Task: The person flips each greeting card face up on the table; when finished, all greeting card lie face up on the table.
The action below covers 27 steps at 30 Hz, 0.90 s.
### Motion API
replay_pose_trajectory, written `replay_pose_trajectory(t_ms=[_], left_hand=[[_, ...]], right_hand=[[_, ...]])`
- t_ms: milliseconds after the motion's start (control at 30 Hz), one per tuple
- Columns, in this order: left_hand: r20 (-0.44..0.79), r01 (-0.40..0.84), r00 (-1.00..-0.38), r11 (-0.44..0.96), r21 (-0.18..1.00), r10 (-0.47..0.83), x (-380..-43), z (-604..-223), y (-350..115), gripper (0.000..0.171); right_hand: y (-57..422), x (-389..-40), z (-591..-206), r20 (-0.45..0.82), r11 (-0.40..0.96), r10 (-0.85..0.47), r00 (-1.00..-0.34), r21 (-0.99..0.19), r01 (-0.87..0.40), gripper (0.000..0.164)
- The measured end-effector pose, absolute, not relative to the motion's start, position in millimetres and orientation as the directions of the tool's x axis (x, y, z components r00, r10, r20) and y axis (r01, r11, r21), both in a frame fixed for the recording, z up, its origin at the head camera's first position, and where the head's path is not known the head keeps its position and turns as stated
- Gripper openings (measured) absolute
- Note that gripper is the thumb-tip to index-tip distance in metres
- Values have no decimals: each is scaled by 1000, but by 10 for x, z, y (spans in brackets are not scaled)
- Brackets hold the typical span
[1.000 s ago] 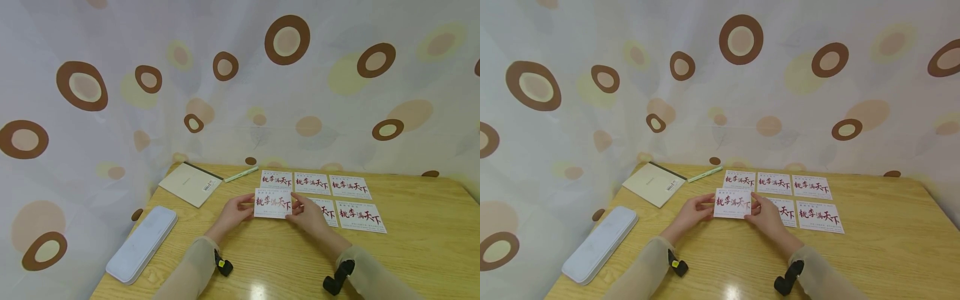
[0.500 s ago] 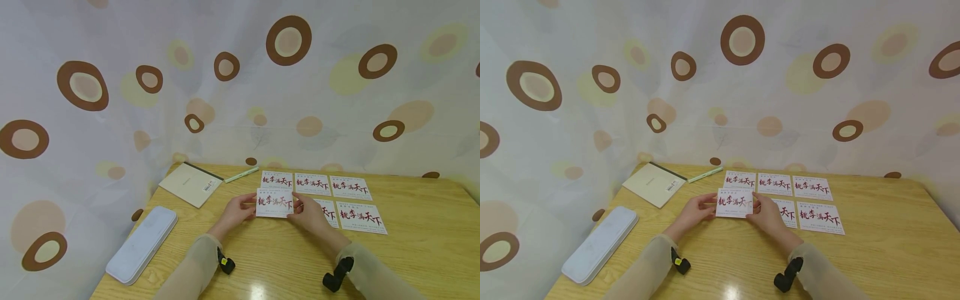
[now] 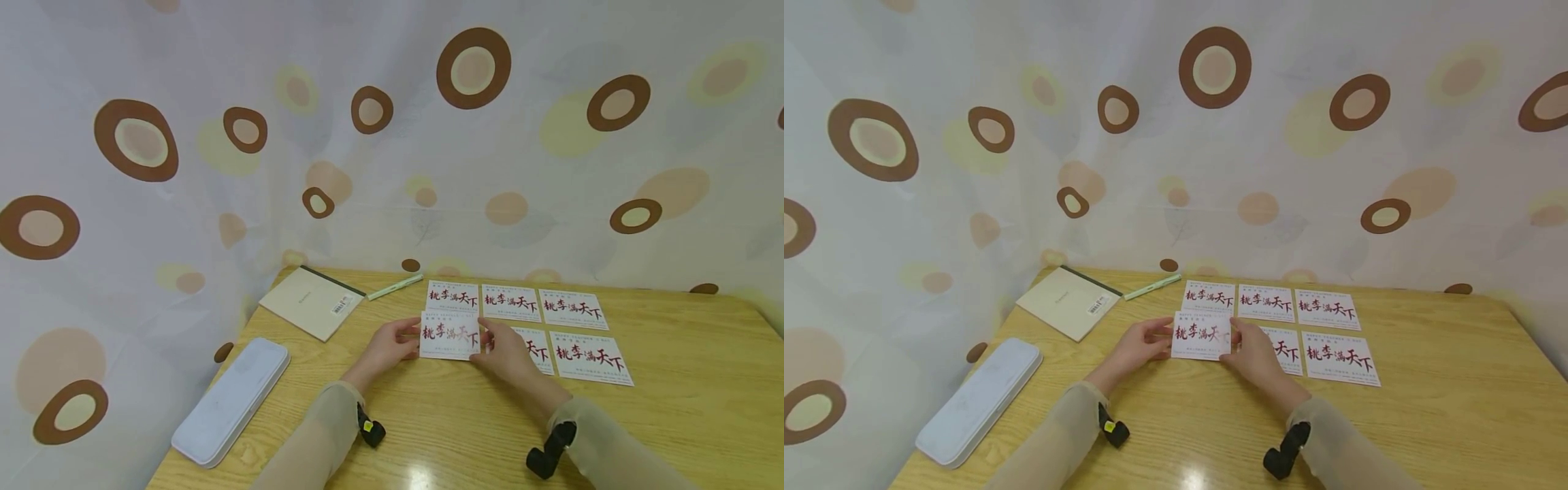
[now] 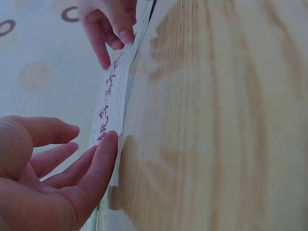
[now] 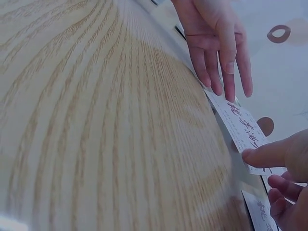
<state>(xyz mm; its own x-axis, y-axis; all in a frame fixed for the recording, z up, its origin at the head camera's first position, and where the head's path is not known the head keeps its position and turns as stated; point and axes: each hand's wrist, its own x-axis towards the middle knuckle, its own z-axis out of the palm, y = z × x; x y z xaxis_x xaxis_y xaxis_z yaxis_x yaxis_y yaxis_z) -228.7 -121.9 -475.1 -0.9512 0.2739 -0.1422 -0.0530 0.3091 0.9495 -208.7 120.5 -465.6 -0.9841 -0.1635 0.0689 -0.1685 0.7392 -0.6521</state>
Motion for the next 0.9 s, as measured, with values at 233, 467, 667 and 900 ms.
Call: replay_pose_trajectory(t_ms=[233, 467, 667, 900], left_hand=[[-152, -55, -948, 324, 944, 280, -2299, -4744, -1197, 50], [-167, -57, -946, 365, 929, 279, -2301, -4748, -1190, 51], [-167, -46, -943, 384, 922, 287, -2302, -4740, -1185, 51], [-156, -21, -941, 408, 913, 300, -2297, -4748, -1188, 53]], right_hand=[[1216, -2096, -4677, 58, 769, -172, -983, -616, -170, 76], [1218, -2101, -4688, 59, 800, -191, -980, -569, -190, 75], [1221, -2099, -4685, 52, 811, -185, -981, -556, -182, 75], [1219, -2103, -4696, 38, 821, -184, -982, -543, -174, 75]])
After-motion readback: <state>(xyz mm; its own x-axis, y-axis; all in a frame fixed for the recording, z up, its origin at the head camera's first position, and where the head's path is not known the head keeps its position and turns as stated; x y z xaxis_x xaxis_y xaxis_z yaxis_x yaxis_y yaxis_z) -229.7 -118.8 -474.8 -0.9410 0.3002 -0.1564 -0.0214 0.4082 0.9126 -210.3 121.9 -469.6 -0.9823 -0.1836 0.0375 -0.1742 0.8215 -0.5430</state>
